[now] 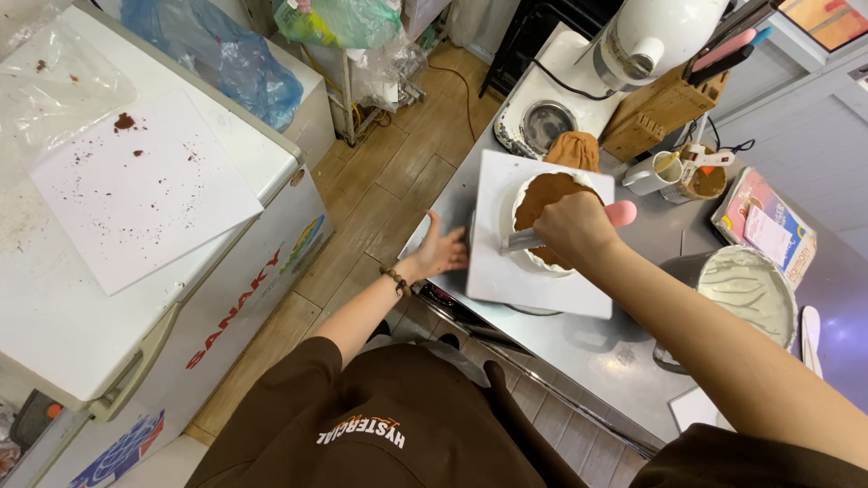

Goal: The person spreads white frosting over a round chocolate cake using a metal spatula, repeatedly smoothing the top and sides. They rotate the cake board to access different areas and wipe the spatula with a cloth. The cake is fully covered in white frosting by the end of the clip.

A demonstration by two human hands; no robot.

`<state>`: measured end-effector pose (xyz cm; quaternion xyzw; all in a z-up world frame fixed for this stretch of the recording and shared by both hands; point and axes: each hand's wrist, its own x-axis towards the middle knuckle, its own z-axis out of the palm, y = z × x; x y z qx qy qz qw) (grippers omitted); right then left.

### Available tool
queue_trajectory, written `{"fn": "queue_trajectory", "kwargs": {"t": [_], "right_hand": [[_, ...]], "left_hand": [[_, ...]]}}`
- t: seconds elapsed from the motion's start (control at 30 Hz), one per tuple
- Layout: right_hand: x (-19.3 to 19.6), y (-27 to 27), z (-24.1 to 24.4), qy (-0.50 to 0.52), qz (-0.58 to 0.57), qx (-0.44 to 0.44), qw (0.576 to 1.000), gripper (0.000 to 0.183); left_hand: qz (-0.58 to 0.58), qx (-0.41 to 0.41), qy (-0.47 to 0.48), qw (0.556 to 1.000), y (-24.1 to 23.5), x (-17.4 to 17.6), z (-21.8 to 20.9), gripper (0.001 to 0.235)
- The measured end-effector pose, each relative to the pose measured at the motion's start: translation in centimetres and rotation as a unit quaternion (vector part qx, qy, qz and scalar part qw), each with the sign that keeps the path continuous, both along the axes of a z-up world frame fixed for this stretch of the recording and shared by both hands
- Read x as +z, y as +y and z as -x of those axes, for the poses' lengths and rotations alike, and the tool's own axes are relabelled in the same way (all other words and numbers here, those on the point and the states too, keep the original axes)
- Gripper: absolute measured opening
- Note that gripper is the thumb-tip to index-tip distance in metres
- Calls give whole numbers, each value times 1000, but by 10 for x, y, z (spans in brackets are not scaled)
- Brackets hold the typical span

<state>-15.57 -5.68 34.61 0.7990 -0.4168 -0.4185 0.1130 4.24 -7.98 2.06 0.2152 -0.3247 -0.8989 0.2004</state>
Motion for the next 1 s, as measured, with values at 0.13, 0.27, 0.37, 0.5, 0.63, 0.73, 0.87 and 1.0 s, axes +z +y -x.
{"fn": "queue_trajectory", "kwargs": {"t": [0.13, 0.27, 0.37, 0.5, 0.63, 0.73, 0.87, 1.0], "right_hand": [[-3, 5, 8, -4, 5, -1, 1000, 14], [5, 12, 8, -19, 11, 5, 1000, 13], [-1, 21, 15, -24, 9, 3, 1000, 15], [3, 44, 13, 2, 12, 10, 1000, 19], [7, 71, 18, -6, 18, 3, 1000, 16], [31, 96, 42, -49, 25, -23, 998, 14], [124, 149, 95, -226, 83, -328, 914, 33], [111, 235, 173, -370, 300, -569, 670, 49]], "left_hand": [[-22, 144, -23, 989, 12, 45, 7, 135], [-74, 61, -6, 995, 41, -3, 21, 133], [3, -27, -27, 999, 32, -17, 23, 138], [-14, 108, -83, 991, 3, 21, 10, 129], [-85, 196, 17, 977, -2, 34, 12, 126], [-43, 127, 49, 990, 4, 20, 15, 126], [-71, 24, -57, 996, -6, 30, 6, 85], [4, 21, -123, 992, -22, 23, -1, 73]]}}
